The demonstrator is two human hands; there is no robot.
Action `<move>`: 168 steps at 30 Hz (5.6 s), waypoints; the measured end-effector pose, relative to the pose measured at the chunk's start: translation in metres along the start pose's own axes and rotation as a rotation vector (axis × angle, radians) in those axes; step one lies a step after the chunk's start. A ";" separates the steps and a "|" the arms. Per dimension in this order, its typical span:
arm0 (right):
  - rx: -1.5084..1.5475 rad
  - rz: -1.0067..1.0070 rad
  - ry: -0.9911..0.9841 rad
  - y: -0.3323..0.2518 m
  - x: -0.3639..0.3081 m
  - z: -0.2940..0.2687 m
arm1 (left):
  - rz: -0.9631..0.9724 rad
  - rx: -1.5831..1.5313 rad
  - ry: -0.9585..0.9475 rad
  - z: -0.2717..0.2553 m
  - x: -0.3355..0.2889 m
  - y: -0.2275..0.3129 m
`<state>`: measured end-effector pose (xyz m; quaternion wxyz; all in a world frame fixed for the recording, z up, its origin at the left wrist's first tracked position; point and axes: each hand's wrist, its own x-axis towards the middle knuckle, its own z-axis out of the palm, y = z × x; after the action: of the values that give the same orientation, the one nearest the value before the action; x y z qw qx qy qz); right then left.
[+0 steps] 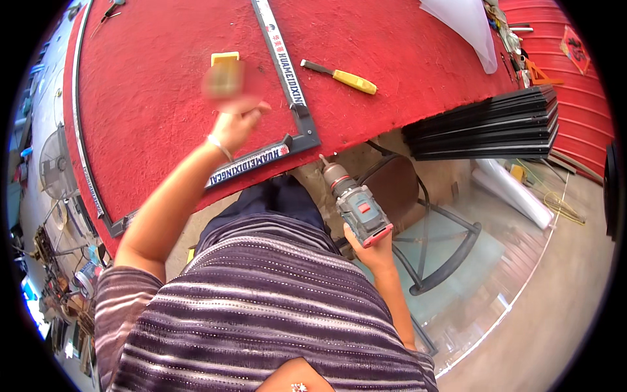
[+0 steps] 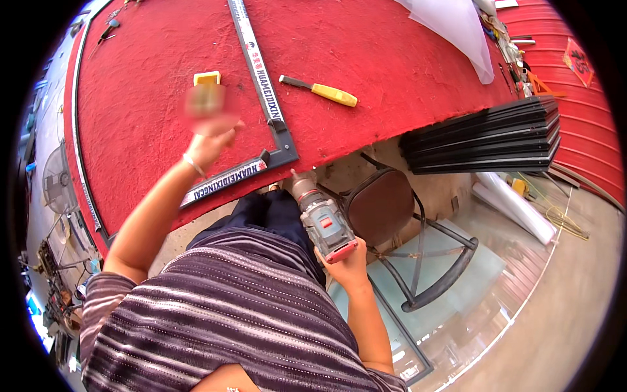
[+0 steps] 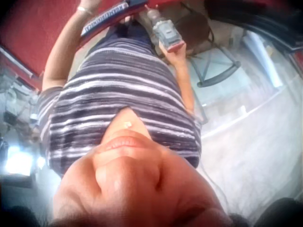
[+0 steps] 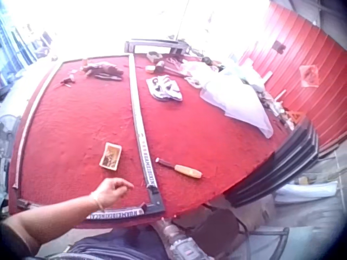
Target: The person assembles a metal frame by using a drill to drive screws into the corners, handling the metal frame pieces, screws, and a drill.
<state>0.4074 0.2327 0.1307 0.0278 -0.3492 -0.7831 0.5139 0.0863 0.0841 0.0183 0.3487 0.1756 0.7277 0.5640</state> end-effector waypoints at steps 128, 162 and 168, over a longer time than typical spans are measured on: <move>-1.184 0.117 -0.813 -0.114 0.176 0.010 | 0.766 0.879 -0.489 0.048 0.046 -0.034; -1.171 -0.286 -0.742 -0.196 0.154 0.021 | 0.510 0.672 0.238 -0.076 -0.108 -0.028; -0.824 -1.044 -0.595 -0.177 0.184 0.234 | 0.125 0.651 0.885 -0.138 -0.233 -0.081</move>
<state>0.0821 0.1145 0.1085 -0.0786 0.2422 -0.9520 0.1701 0.1617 -0.1881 0.0307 -0.0967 0.0632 0.9297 0.3496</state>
